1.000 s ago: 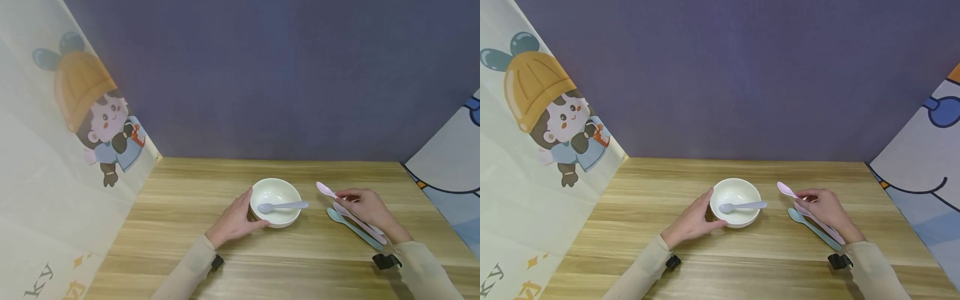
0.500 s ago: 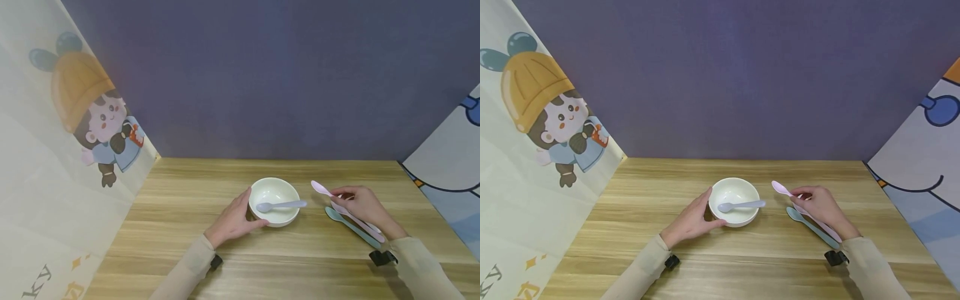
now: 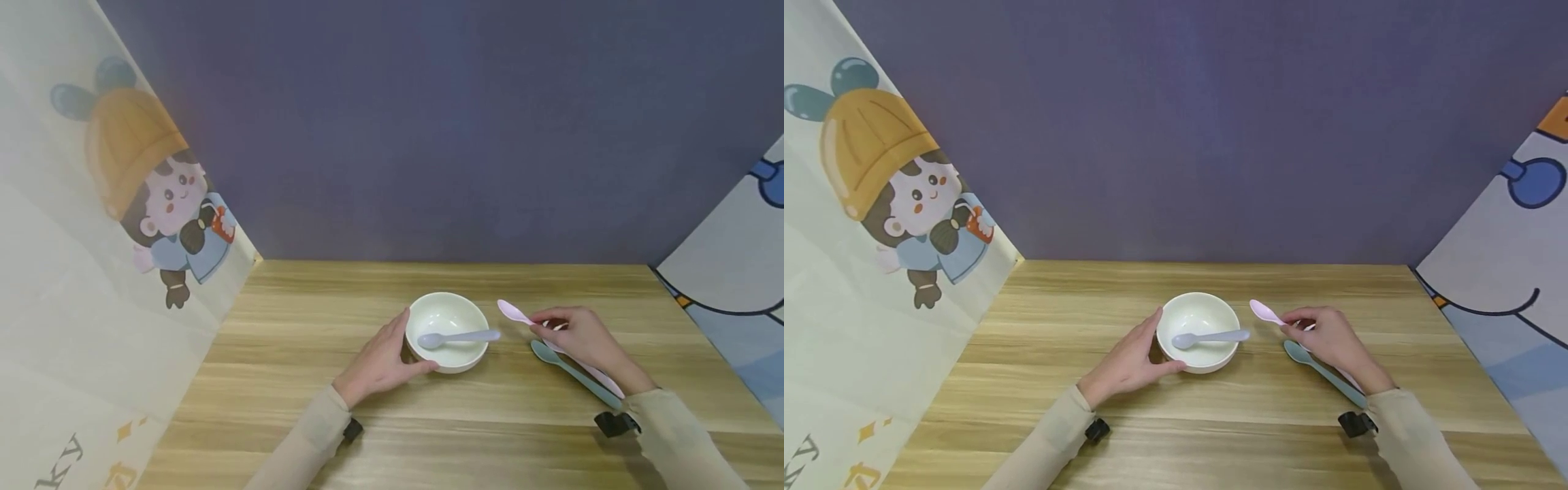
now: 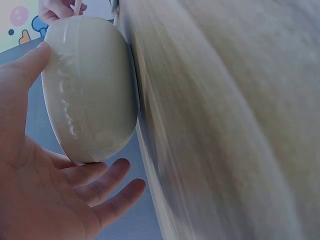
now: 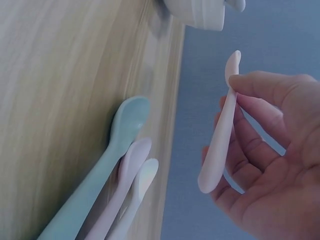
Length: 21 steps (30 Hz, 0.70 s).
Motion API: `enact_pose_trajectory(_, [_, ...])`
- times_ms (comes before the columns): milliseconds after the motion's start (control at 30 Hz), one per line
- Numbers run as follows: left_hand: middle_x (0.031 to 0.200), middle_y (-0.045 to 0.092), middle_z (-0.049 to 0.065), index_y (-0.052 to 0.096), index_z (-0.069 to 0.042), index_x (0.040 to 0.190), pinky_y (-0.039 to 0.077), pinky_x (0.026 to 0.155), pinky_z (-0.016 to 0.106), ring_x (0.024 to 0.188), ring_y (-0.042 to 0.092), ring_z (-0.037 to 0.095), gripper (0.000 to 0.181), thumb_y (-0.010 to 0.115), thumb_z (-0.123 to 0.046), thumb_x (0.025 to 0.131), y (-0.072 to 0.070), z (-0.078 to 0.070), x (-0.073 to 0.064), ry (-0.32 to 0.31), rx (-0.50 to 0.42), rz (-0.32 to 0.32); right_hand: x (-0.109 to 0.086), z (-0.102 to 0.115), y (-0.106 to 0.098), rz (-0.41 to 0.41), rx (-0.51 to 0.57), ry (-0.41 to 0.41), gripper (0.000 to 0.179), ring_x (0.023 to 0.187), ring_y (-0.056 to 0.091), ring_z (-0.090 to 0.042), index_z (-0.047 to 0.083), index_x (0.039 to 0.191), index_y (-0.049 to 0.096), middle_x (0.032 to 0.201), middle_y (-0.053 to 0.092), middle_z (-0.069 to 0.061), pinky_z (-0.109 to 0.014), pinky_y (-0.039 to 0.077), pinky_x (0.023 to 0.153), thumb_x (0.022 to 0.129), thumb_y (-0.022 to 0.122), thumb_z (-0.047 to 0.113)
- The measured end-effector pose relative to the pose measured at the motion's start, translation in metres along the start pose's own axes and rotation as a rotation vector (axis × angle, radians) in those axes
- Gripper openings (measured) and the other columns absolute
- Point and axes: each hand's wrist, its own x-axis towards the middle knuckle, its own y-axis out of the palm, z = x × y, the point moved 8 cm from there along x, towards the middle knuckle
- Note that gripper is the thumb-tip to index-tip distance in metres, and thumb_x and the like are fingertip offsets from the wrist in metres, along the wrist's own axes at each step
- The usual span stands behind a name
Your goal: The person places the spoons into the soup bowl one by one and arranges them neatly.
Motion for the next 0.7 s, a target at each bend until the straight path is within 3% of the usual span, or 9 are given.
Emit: enact_pose_trajectory(700, [0.176,0.028,0.012,0.013,-0.006,0.172,0.035,0.130,0.049,0.160,0.035,0.031,0.121,0.067,-0.078,0.090,-0.001,-0.001,0.000,0.000,0.017,0.013,0.010,0.020,0.014,0.003,0.015,-0.032,0.018,0.079,0.067,-0.006,0.009,0.110,0.084,0.090,0.079,-0.001,-0.021,0.058,0.070,0.095,0.082,0.020])
